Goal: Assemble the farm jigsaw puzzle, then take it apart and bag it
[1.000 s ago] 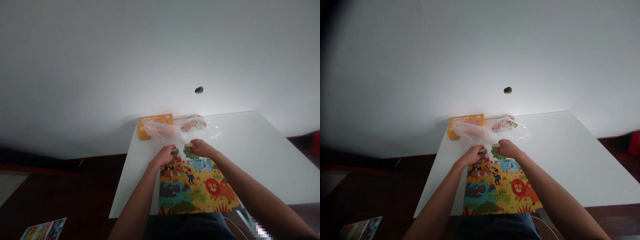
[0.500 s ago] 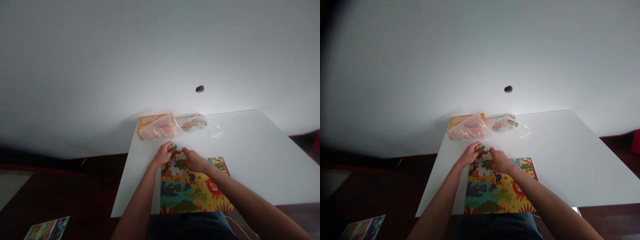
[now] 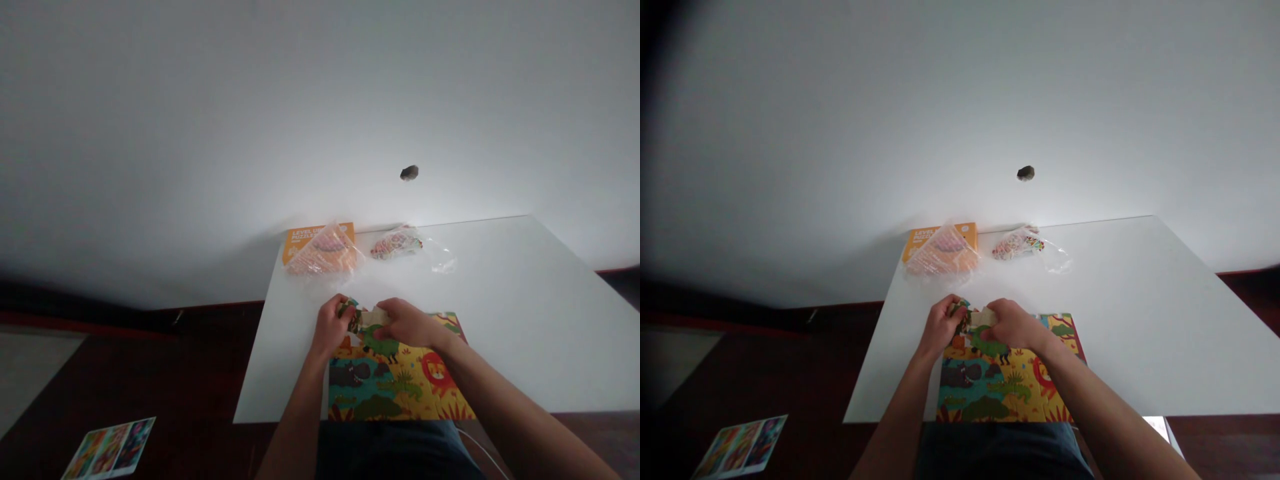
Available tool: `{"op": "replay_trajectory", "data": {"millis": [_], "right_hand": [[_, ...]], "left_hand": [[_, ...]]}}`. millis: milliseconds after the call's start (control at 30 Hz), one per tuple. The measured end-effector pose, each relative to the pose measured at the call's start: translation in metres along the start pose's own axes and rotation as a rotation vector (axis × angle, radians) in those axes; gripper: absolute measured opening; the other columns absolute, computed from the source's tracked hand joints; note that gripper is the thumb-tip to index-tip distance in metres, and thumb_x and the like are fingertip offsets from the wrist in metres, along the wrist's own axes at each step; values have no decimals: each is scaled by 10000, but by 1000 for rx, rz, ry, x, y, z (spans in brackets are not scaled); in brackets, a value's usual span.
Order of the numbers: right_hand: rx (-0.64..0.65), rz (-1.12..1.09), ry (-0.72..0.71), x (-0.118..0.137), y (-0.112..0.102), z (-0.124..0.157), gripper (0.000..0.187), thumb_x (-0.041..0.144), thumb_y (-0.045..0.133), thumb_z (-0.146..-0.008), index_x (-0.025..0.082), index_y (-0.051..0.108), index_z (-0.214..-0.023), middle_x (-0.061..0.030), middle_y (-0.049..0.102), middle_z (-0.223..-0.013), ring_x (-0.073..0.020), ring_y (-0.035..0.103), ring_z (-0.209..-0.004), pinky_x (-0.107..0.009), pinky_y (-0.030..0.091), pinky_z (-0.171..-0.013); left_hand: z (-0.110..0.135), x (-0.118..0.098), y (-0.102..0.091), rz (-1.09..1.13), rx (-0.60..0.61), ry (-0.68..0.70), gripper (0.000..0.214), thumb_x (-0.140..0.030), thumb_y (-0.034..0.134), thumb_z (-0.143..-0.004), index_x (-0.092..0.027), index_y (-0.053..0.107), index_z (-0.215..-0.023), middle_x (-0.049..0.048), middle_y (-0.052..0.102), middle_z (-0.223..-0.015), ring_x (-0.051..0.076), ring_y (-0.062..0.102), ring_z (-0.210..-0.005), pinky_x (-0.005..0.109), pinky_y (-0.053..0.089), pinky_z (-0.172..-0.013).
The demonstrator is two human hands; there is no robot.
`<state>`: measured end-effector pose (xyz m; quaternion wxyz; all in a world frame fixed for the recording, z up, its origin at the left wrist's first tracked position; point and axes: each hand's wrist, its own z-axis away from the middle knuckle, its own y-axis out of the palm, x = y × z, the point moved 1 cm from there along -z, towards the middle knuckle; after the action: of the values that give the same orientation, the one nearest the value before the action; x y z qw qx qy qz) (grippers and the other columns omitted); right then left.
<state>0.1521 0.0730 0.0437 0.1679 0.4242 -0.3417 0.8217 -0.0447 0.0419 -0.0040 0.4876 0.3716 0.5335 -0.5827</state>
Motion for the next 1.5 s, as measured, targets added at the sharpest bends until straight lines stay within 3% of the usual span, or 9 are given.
{"op": "replay_trajectory", "data": {"millis": [200,400,500,667,833,1067,1267,1400,1500], "right_hand": [[-208,-288,-118,-4,28,-1,244,310,652,-737,187,512,-894,34,542,-694,-111,472,-612,-223,379,-547],[-292,-523,-88,-21,43,-7,389,355,639,-758,191,462,-1063,18,579,-783,-125,521,-653,-242,434,-589],[-229,-295,-61,-29,34,-5,304,271,627,-739,172,539,-1013,-10,623,-806,-144,554,-690,-253,440,-627],[-55,169,-113,-35,38,10,363,188,617,-690,175,612,-1053,-98,653,-1066,-243,588,-984,-330,440,-860],[-11,294,-101,-40,56,20,511,167,576,-720,129,521,-1227,-174,543,-1274,-287,495,-1200,-380,356,-1023],[-95,-19,-282,-27,60,11,334,231,589,-774,190,536,-1101,-111,508,-1309,-242,470,-1210,-366,359,-1027],[-367,-418,-183,-24,75,-18,277,347,591,-806,222,446,-1006,24,572,-792,-159,547,-719,-280,446,-644],[-337,-543,-166,-16,55,-22,362,387,632,-770,221,434,-1024,48,537,-701,-141,521,-631,-257,433,-560],[-374,-578,-220,-7,26,-25,420,412,655,-762,197,478,-1077,7,590,-779,-149,555,-674,-274,472,-606]], "left_hand": [[14,-12,9,66,-33,18,310,-484,516,-856,-181,519,-791,-21,561,-664,112,527,-584,214,425,-544],[32,-5,0,-76,-56,88,419,-427,277,-975,-177,596,-1079,67,628,-973,175,593,-902,289,477,-828],[38,11,-18,-466,-160,142,346,-360,487,-898,-194,583,-1186,95,568,-1073,225,551,-1011,364,433,-928],[36,38,-28,-762,-22,131,534,-287,768,-654,-227,598,-1156,87,459,-1154,270,494,-1089,415,384,-982],[21,38,-28,-559,12,80,407,-181,794,-572,-191,562,-906,46,528,-982,221,547,-960,362,420,-891],[14,20,-22,-187,93,53,78,-240,565,-819,-192,515,-855,-2,630,-813,150,616,-764,249,473,-703],[34,18,-7,70,-85,19,332,-388,493,-901,-192,528,-1167,64,685,-968,187,658,-901,288,512,-780],[45,26,-6,79,-134,63,436,-378,570,-859,-217,490,-1256,97,588,-1235,189,624,-1026,301,511,-868],[43,30,-8,126,-190,44,444,-334,572,-853,-205,472,-1265,85,619,-1105,171,635,-951,315,519,-865]]}}
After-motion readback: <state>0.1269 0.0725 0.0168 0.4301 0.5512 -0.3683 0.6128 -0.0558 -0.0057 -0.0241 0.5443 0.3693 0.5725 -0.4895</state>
